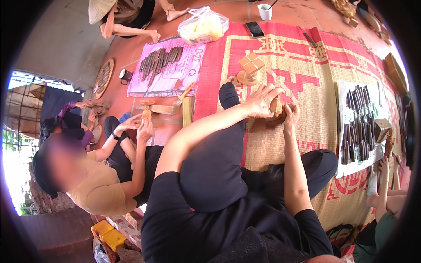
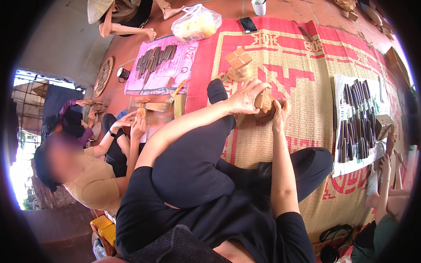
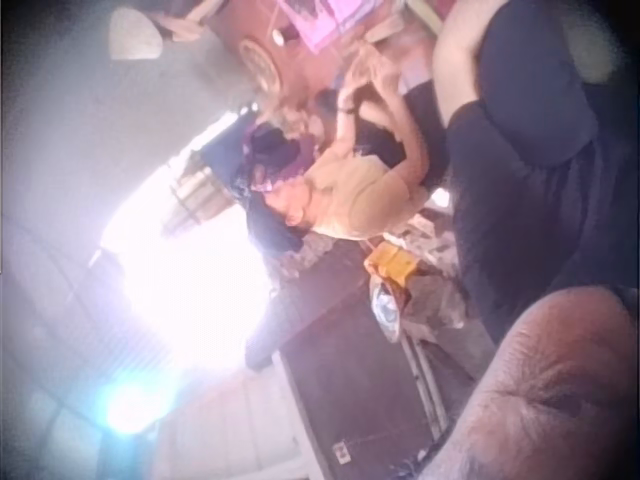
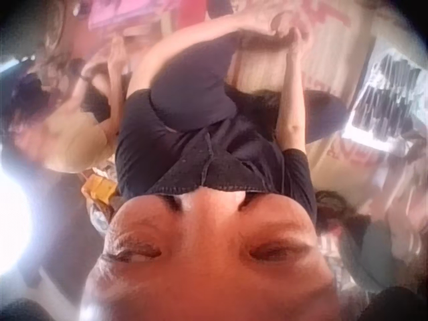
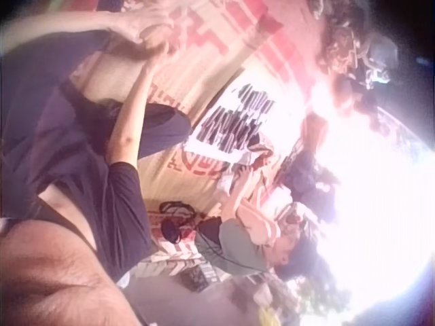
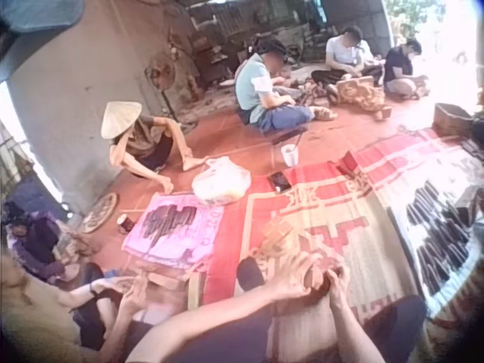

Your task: The person sits on a mat and carves a small wooden block using a small knife. They repeatedly rotate the block and scrape its surface, producing wood shavings. Other people are seated nearby, also working on similar wooden items.

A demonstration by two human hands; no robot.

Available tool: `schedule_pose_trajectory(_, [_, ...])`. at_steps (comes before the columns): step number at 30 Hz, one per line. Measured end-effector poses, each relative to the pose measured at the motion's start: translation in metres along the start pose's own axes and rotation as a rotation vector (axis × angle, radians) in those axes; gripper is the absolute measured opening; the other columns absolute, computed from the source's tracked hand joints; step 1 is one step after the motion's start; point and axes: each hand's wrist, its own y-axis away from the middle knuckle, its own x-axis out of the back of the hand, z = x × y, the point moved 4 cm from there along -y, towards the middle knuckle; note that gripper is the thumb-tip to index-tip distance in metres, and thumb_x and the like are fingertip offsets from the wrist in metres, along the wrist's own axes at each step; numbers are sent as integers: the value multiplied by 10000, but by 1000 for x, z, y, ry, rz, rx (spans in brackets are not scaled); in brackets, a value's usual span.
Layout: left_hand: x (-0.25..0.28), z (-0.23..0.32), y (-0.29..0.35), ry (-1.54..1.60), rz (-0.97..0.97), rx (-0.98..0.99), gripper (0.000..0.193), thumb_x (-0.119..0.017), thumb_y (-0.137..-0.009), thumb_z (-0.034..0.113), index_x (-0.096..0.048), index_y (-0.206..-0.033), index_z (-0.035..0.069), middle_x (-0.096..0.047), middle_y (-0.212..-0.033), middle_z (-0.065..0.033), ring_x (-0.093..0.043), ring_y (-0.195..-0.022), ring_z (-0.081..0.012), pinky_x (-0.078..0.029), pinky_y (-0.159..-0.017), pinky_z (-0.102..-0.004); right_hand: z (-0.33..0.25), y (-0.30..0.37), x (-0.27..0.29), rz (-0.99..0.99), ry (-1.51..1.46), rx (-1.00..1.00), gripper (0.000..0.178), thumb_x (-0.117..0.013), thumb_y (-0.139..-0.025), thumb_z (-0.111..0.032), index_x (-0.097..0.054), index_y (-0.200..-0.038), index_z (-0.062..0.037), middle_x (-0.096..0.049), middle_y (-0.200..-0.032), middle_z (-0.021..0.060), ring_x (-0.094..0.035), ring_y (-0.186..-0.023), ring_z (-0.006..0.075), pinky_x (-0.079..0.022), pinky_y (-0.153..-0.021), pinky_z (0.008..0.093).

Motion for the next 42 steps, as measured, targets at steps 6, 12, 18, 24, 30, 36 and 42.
schedule_pose_trajectory(6, [0,-1,-3,45,9,-24,854,-793,-581,165,-395,-1336,188,-431,-1179,-127,-420,-1152,-370,-383,-1010,-488,-32,9,-46,-105,-2,126,272,-624,-918,-130,-585,-1163,-19,-598,-1034,77,-544,-964,147,-430,-890,283])
schedule_pose_trajectory(12, [3,2,-6,34,-9,-26,843,-775,-587,151,-388,-1335,191,-423,-1183,-120,-412,-1154,-375,-380,-1012,-493,38,-35,15,6,295,25,277,-627,-896,-188,-598,-1115,-22,-598,-1081,114,-579,-995,239,-459,-893,363])
schedule_pose_trajectory(18, [1,-1,-1,42,17,-24,865,-801,-579,161,-396,-1343,182,-425,-1185,-123,-412,-1175,-369,-380,-1023,-496,-37,3,-48,-71,249,167,279,-615,-917,-202,-598,-1121,-12,-618,-1040,123,-590,-974,224,-459,-891,333])
schedule_pose_trajectory(24, [4,1,-3,59,3,-29,830,-779,-594,147,-399,-1332,183,-428,-1182,-125,-408,-1182,-371,-374,-1028,-495,16,-30,-3,-37,552,277,283,-592,-933,-219,-597,-1073,27,-629,-1012,155,-598,-930,235,-475,-868,354])
schedule_pose_trajectory(30, [3,3,-1,61,-16,7,859,-794,-579,124,-400,-1340,193,-427,-1184,-121,-416,-1167,-365,-385,-1026,-481,-67,7,-54,-69,185,90,288,-603,-929,-232,-590,-1065,21,-630,-984,148,-597,-910,233,-477,-848,362])
schedule_pose_trajectory(36, [6,2,-1,69,1,-20,839,-784,-585,146,-404,-1333,183,-425,-1181,-113,-419,-1152,-353,-375,-1022,-473,-7,-20,-14,-78,473,251,273,-610,-920,-263,-635,-1020,-10,-655,-979,138,-625,-892,242,-478,-825,362])
schedule_pose_trajectory(42, [-5,-3,-3,55,38,-43,851,-791,-570,145,-403,-1327,186,-440,-1166,-113,-426,-1146,-345,-381,-1009,-465,-45,-9,-35,-78,212,77,180,-580,-957,-189,-606,-1002,-16,-599,-937,70,-564,-892,151,-441,-831,290])
